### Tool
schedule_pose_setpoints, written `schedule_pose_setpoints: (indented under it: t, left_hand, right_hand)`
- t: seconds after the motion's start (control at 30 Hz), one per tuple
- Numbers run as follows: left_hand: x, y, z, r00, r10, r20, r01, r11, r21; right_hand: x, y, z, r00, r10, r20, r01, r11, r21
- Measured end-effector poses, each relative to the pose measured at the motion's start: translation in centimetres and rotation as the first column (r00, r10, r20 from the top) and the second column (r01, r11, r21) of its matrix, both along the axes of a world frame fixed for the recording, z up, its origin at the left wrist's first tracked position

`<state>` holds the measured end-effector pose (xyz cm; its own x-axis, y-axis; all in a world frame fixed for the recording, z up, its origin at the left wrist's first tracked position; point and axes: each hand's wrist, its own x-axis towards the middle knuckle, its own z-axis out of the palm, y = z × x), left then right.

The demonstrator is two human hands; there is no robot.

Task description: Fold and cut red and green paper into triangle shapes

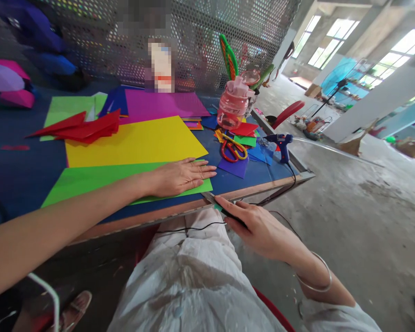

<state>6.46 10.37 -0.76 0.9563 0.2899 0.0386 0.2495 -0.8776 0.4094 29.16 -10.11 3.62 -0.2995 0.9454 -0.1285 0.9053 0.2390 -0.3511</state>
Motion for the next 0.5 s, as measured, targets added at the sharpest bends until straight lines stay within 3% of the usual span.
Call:
schedule_pose_setpoints:
  t: [0.5]
  left_hand:
    - [0.07,-0.02,0.06,1.000,0.006,-0.002,-0.006,1.000,-0.028]
  right_hand:
    - [-0.57,0.38,-0.20,0.999,0.034,-0.027,-0.034,0.999,0.000]
